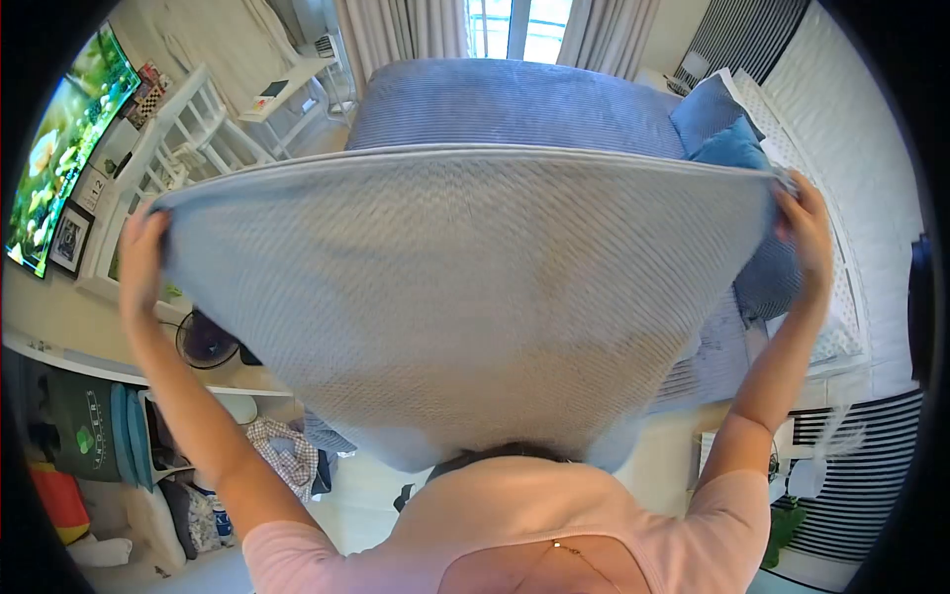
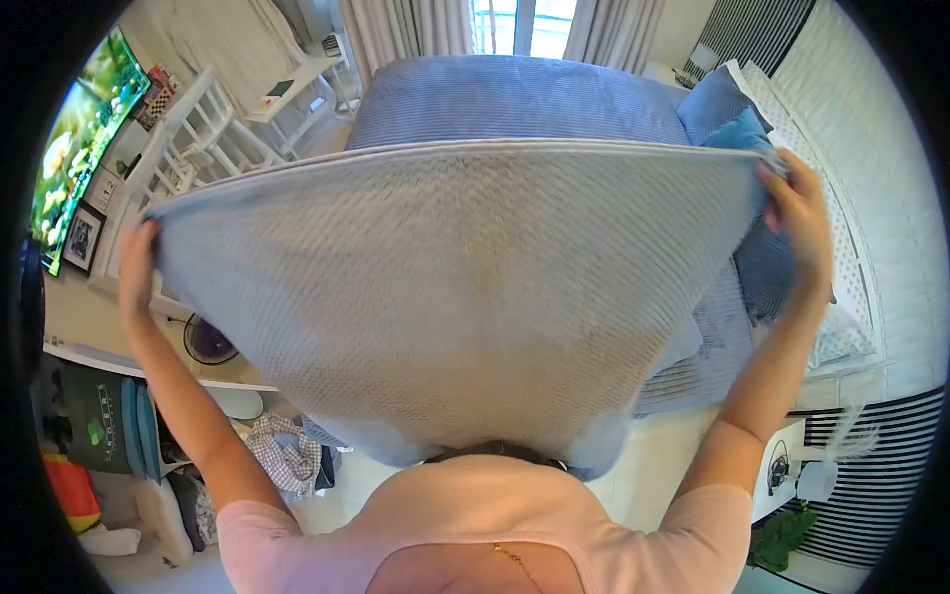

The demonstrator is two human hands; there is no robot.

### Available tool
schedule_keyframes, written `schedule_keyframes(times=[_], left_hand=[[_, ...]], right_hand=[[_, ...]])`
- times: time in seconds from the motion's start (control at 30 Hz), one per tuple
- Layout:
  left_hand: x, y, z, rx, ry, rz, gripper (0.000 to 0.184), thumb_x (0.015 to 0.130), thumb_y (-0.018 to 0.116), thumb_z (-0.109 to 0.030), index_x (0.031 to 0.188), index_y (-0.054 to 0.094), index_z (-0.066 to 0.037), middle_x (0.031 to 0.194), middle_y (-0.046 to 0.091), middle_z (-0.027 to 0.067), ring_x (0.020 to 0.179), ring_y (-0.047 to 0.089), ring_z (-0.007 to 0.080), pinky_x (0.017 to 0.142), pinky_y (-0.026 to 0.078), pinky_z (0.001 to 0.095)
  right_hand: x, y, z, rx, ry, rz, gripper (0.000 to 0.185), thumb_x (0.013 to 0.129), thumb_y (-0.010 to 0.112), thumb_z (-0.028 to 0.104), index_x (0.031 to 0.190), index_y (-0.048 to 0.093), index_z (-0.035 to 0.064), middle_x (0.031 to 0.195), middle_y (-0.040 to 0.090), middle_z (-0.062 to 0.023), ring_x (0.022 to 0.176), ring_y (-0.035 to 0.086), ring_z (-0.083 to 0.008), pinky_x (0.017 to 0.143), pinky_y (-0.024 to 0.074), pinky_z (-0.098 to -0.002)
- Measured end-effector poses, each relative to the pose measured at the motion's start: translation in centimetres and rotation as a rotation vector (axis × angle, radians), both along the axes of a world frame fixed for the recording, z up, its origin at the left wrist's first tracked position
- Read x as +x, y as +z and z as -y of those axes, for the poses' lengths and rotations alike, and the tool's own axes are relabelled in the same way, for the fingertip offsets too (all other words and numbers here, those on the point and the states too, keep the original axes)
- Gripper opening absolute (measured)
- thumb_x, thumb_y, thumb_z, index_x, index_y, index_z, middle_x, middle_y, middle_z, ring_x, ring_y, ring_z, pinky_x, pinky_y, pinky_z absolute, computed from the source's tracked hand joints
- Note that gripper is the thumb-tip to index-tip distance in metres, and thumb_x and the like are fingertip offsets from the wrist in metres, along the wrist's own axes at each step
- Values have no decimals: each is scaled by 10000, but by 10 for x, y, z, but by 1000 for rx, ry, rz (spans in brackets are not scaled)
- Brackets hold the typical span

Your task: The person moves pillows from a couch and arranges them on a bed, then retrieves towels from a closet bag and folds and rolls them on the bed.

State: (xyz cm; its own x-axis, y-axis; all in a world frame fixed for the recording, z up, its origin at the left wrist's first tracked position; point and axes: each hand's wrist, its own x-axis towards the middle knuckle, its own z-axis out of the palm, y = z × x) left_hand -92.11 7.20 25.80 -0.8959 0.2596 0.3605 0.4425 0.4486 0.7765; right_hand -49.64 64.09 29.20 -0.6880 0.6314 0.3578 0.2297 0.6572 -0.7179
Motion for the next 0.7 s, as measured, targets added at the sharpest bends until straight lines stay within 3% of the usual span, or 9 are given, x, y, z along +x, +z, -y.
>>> schedule_keyframes(times=[0.1, 0.23, 0.3, 0.37, 0.43, 0.53, 0.6, 0.63, 0.7], left_hand=[[-61, -55, -73, -366, -173, 134, 282, 809, 481, -192, 910, 609, 38, 823, 587, 29, 749, 480, 104, 676, 394, 275], [-169, -168, -158, -530, -30, 175, 318, 786, 479, -232, 769, 610, 57, 674, 610, 149, 689, 595, 222, 656, 442, 367], [-182, -192, -202, -435, 68, 236, 365, 787, 552, -279, 917, 619, 55, 889, 641, 224, 882, 624, 297, 769, 460, 390], [-204, -258, -237, -190, 194, -70, 498, 775, 638, -332, 1094, 567, 44, 1099, 586, 251, 1024, 577, 329, 866, 443, 390], [-177, -304, -246, -166, 96, -103, 582, 760, 672, -361, 1164, 524, 32, 1167, 547, 248, 1066, 546, 343, 896, 428, 388], [-128, -387, -196, -217, -195, 36, 588, 772, 668, -361, 1184, 516, 30, 1181, 543, 237, 1083, 527, 360, 921, 415, 401], [-62, -458, -127, -227, 67, 113, 542, 816, 608, -361, 1181, 519, 31, 1135, 565, 229, 1063, 531, 359, 910, 415, 423], [-14, -458, -95, -428, 267, 216, 524, 830, 582, -385, 1139, 538, 35, 1118, 573, 226, 1053, 533, 366, 896, 417, 425], [55, -501, -41, -413, 442, 594, 495, 835, 562, -444, 994, 562, 25, 970, 622, 198, 910, 585, 347, 803, 443, 416]], right_hand=[[-74, -66, -45, -123, 45, 125, 168, 878, 576, 200, 901, 600, 35, 613, 494, 34, 447, 450, -36, 388, 334, -180], [-176, -183, -121, -283, -69, 176, 295, 836, 641, 274, 948, 592, 5, 759, 585, -51, 601, 581, -104, 507, 450, -229], [-214, -240, -147, -234, -166, 109, 464, 814, 660, 335, 1091, 551, -22, 964, 598, -145, 827, 613, -194, 680, 488, -295], [-242, -292, -124, -170, -295, -102, 619, 803, 662, 376, 1219, 482, -45, 1155, 549, -222, 1035, 571, -275, 842, 466, -357], [-234, -347, -81, -339, -183, -44, 756, 807, 640, 414, 1321, 361, -65, 1308, 419, -277, 1195, 441, -332, 982, 362, -384], [-146, -453, -20, -143, -93, 361, 642, 831, 600, 342, 1272, 410, -84, 1292, 443, -271, 1194, 444, -372, 993, 361, -407], [-61, -521, 25, -61, -313, 492, 594, 836, 590, 347, 1206, 458, -98, 1233, 473, -298, 1145, 468, -401, 960, 381, -425], [-24, -536, 44, -157, -419, 649, 563, 820, 620, 350, 1161, 481, -75, 1074, 573, -251, 965, 563, -381, 812, 447, -422], [30, -565, 82, -161, -483, 567, 505, 800, 649, 345, 1055, 525, -74, 944, 612, -208, 864, 588, -327, 766, 461, -400]])
